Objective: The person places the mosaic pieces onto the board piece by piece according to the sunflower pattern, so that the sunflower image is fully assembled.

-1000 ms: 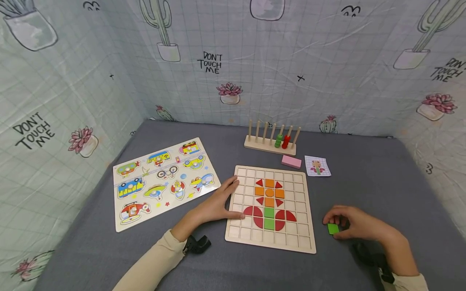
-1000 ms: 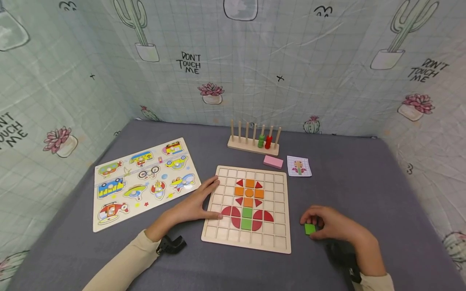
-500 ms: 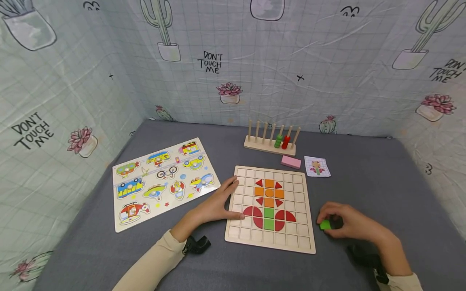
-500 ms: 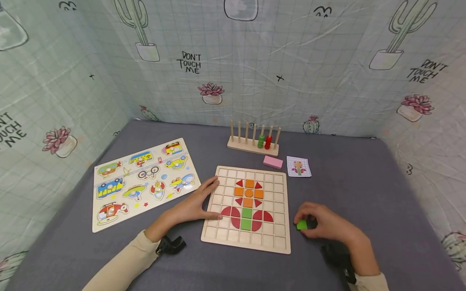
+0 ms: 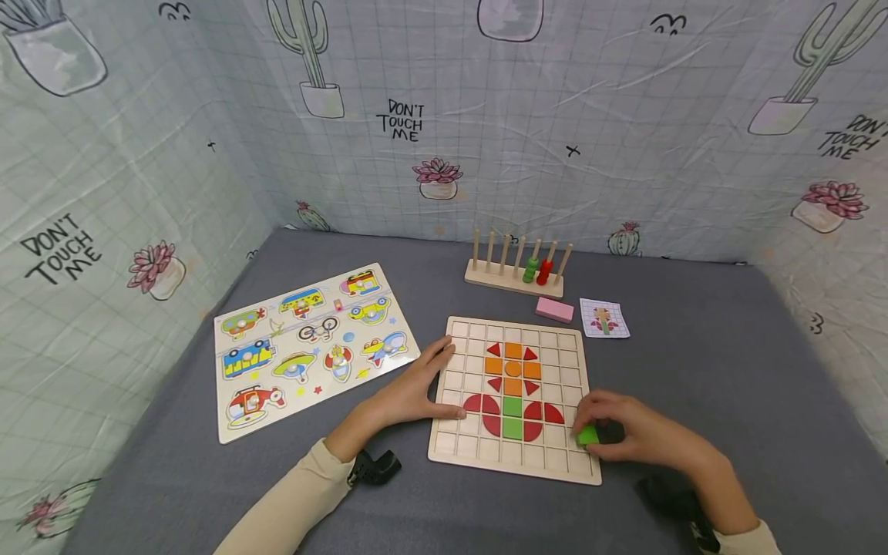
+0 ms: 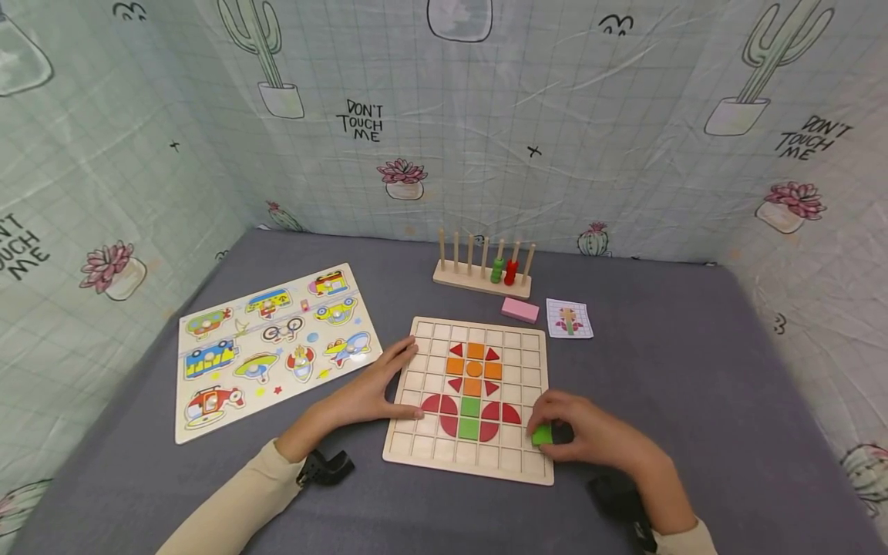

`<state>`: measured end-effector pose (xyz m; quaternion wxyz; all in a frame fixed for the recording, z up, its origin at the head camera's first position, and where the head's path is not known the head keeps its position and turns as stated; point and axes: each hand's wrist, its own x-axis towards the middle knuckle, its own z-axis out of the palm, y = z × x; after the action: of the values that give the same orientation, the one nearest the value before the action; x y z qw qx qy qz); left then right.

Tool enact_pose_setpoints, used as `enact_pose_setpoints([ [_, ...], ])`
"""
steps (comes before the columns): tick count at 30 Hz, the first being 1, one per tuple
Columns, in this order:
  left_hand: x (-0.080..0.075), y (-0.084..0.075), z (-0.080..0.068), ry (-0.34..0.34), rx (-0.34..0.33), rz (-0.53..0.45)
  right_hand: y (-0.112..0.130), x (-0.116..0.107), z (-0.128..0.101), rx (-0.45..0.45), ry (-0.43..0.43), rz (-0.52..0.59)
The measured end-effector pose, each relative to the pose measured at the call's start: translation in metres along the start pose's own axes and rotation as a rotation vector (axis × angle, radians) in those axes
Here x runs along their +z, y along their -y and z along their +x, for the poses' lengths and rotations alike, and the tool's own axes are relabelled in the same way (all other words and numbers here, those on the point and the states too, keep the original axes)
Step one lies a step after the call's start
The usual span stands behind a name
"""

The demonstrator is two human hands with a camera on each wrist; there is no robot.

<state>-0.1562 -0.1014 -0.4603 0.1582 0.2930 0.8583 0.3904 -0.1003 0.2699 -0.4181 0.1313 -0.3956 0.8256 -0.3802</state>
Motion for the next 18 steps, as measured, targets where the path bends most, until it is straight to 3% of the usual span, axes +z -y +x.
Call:
enact_pose_setpoints([
  [12,-0.001,0.000,0.000,-0.002,-0.004,-0.002,0.018,0.023,0.025,0.009,0.078,0.003],
  [18,0.000,0.000,0.000,-0.003,-0.004,0.005,0.026,0.037,0.033,-0.041,0.090,-0.017],
])
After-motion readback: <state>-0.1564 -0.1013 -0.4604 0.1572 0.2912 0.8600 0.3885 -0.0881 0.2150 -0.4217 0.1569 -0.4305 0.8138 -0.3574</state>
